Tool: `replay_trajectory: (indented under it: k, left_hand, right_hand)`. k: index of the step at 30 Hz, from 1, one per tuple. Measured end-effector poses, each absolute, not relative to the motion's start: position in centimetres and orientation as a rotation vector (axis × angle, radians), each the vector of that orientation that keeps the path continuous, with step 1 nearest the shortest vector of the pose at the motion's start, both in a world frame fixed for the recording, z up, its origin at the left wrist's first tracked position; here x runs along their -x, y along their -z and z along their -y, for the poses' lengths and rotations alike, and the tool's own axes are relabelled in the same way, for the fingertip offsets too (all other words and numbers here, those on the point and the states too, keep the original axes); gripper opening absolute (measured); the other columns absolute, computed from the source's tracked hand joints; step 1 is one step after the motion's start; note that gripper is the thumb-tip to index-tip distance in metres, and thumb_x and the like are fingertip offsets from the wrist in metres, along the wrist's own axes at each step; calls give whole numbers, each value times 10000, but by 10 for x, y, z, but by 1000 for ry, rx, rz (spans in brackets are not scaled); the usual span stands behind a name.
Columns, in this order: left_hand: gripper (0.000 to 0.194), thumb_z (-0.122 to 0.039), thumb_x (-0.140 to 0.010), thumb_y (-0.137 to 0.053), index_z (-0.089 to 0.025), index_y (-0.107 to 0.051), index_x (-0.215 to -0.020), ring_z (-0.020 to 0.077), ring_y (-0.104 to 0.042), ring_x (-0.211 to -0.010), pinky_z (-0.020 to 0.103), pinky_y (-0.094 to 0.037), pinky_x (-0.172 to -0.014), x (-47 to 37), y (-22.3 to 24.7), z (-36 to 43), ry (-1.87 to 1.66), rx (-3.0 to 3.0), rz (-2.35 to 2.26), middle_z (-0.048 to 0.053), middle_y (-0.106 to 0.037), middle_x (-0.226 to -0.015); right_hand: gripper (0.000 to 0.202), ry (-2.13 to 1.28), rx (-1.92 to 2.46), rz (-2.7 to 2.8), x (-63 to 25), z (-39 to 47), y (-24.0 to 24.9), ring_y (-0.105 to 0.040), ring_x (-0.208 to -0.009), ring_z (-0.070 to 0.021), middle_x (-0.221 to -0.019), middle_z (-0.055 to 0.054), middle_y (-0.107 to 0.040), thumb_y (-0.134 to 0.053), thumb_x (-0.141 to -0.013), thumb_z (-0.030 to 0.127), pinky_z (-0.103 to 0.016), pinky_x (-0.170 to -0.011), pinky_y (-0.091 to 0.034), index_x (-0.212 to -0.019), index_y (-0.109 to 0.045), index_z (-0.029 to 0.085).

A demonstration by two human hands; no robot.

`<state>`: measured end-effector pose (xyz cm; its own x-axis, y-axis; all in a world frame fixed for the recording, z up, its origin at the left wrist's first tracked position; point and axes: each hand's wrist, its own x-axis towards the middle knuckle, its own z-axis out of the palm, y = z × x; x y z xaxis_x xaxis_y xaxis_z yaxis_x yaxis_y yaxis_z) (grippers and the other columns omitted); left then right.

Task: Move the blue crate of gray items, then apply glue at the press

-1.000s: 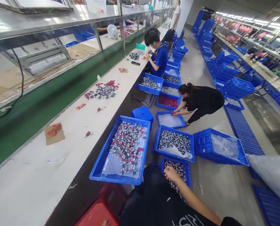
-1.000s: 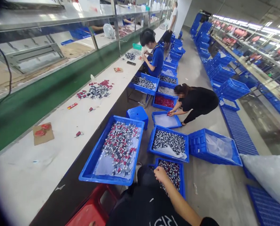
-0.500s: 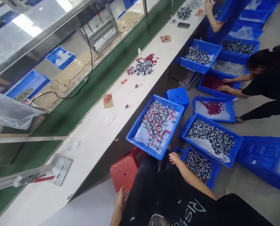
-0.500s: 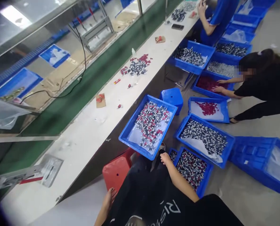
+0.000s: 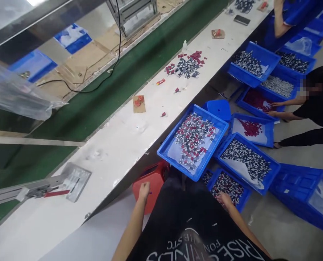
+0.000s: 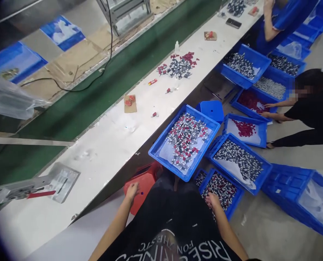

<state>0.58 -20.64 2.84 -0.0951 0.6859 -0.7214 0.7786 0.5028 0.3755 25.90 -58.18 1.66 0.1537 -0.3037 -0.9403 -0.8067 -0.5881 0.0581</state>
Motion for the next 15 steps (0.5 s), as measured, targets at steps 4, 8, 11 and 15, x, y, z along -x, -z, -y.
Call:
replay_trajectory:
  k: [4,8,11,15]
  left_hand:
    - [355,-455,-1067,-705,-155,-714,-1258,211,-752,-1056,419,-677,-930,-18,-26,176,-7,-1101,-1823,90,-762,-1219]
    - [335,-436,-1067,-710,-154,-716,-1246,205,-752,-1044,409,-677,-920,8,-38,196,-29,-990,-1923,85,-763,-1207]
    - [330,-427,-1061,-720,-153,-715,-1246,200,-748,-1017,401,-678,-899,45,-53,232,48,-893,-2036,82,-762,-1189]
    - [340,-449,-1062,-713,-144,-725,-1212,217,-758,-1021,414,-676,-910,89,-77,276,164,-805,-2139,80,-771,-1169]
  right_hand:
    - [312,-1457,1989,-1037,-253,569,-12,-759,-994,-204,-1197,-80,-765,-716,-1101,430,-383,-867,-679,-1264,-726,164]
    - [335,-1439,1970,-886,-266,541,15,-761,-1017,-211,-1230,-85,-759,-720,-1099,426,-392,-878,-683,-1309,-715,165]
    - [372,-1418,1953,-785,-274,518,36,-756,-1072,-224,-1305,-100,-741,-725,-1096,413,-416,-908,-686,-1376,-691,171]
    - [402,-1412,1958,-744,-274,495,55,-747,-1132,-245,-1375,-113,-718,-740,-1085,404,-445,-947,-684,-1415,-678,181]
